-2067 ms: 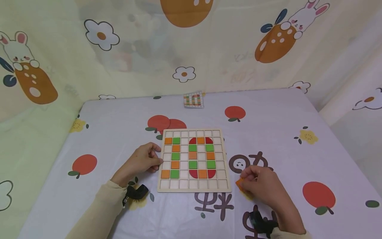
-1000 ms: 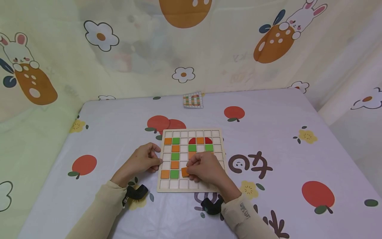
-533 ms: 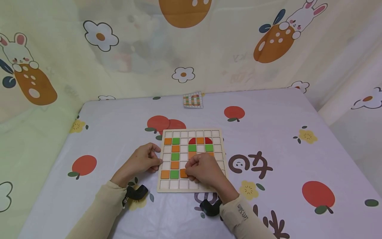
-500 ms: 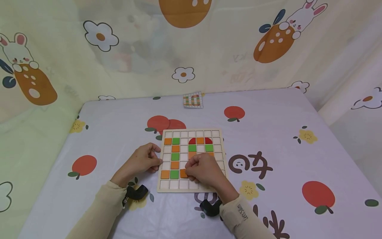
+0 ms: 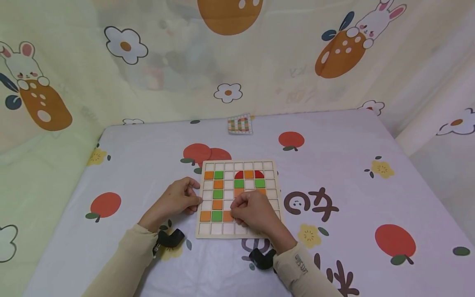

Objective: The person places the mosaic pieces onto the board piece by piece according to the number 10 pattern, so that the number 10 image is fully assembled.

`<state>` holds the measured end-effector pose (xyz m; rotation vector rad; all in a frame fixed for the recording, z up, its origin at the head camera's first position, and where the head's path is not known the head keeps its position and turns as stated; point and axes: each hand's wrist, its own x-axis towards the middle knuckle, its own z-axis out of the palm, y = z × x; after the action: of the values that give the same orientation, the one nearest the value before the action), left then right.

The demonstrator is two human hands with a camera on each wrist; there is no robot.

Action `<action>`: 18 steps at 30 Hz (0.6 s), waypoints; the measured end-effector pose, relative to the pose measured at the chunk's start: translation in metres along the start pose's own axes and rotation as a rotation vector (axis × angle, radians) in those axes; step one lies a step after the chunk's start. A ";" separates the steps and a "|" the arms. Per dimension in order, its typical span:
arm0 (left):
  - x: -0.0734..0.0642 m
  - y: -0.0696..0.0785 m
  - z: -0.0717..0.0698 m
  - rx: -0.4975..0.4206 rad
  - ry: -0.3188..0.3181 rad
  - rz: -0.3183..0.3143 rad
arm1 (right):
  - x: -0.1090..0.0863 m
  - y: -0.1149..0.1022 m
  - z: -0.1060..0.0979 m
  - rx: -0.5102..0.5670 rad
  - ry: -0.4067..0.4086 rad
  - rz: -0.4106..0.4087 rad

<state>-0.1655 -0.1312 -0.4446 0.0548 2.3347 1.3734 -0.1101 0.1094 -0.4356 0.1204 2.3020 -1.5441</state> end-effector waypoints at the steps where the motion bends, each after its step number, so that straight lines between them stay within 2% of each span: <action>1: 0.001 0.000 0.000 0.000 0.001 -0.001 | 0.001 0.000 0.000 0.003 -0.002 0.000; 11: 0.007 0.000 0.001 0.001 -0.012 -0.001 | 0.001 0.008 -0.001 0.025 0.011 -0.001; 15: 0.004 -0.002 0.002 -0.017 0.005 -0.006 | -0.003 0.012 -0.003 0.048 -0.027 -0.043; 18: 0.003 -0.003 0.002 -0.049 0.008 -0.014 | -0.008 0.011 -0.015 0.015 -0.046 -0.090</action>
<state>-0.1668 -0.1302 -0.4484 0.0183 2.3020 1.4255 -0.1039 0.1287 -0.4372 -0.0147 2.2889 -1.5913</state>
